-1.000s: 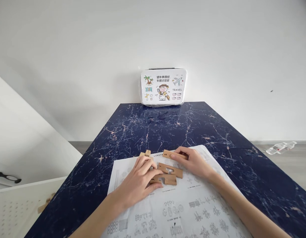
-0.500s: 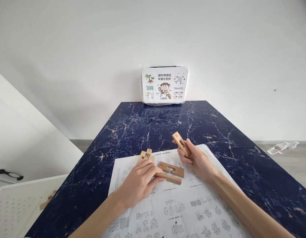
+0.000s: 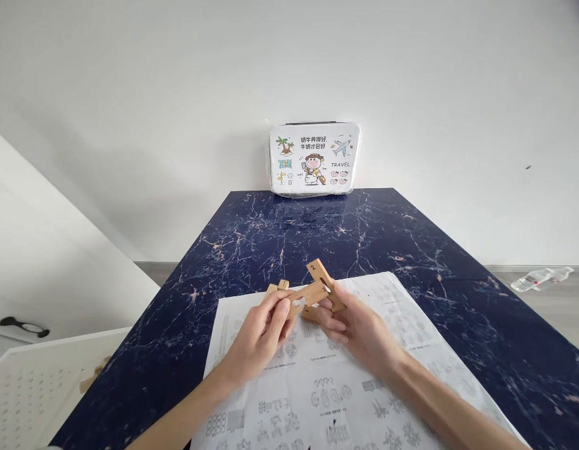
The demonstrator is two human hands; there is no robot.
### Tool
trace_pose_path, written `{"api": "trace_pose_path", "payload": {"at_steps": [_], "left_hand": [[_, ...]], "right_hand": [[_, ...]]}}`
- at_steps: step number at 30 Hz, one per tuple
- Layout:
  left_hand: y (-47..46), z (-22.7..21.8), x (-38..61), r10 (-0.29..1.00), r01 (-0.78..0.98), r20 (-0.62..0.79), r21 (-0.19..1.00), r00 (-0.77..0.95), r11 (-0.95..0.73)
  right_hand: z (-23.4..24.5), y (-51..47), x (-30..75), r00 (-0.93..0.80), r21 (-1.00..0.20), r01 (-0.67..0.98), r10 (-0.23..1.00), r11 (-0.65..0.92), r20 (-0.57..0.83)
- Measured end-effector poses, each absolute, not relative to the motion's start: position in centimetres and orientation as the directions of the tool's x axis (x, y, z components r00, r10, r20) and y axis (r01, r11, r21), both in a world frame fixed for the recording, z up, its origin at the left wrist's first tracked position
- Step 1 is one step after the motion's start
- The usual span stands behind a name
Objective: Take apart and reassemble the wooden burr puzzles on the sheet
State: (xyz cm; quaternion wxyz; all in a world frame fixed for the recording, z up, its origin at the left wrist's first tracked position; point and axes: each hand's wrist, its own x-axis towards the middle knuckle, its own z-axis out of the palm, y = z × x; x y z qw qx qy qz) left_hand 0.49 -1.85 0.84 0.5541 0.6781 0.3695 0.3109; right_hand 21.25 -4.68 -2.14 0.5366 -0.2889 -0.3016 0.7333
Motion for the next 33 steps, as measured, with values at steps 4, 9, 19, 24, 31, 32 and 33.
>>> {"api": "trace_pose_path", "payload": {"at_steps": [4, 9, 19, 24, 31, 32, 33], "left_hand": [[-1.8, 0.7, 0.5, 0.858, 0.157, -0.002, 0.983, 0.513, -0.092], [-1.8, 0.7, 0.3, 0.857, 0.169, 0.02, 0.978, 0.515, -0.124], [-1.7, 0.5, 0.1, 0.841, 0.193, -0.028, 0.977, 0.541, -0.092], [-1.6, 0.8, 0.1, 0.838, 0.208, -0.054, 0.976, 0.543, -0.072], [-1.9, 0.5, 0.3, 0.835, 0.203, -0.065, 0.977, 0.547, -0.057], [-2.0, 0.4, 0.3, 0.832, 0.196, -0.061, 0.979, 0.551, -0.059], [-2.0, 0.4, 0.3, 0.83, 0.189, -0.057, 0.98, 0.556, -0.06]], "right_hand": [[-2.3, -4.9, 20.9, -0.291, -0.785, -0.572, 0.954, -0.24, -0.079], [-1.6, -5.8, 20.5, -0.208, -0.902, -0.418, 0.978, -0.107, -0.02], [-1.9, -6.7, 19.6, -0.111, -0.992, -0.083, 0.988, 0.099, 0.108], [-3.0, -6.4, 19.8, -0.059, -0.978, 0.104, 0.983, 0.182, 0.176], [-3.1, -6.4, 19.8, -0.064, -0.923, 0.288, 0.967, 0.256, 0.248], [-2.9, -6.4, 19.8, -0.075, -0.918, 0.311, 0.969, 0.246, 0.235], [-2.7, -6.5, 19.7, -0.083, -0.914, 0.328, 0.971, 0.238, 0.223]]}}
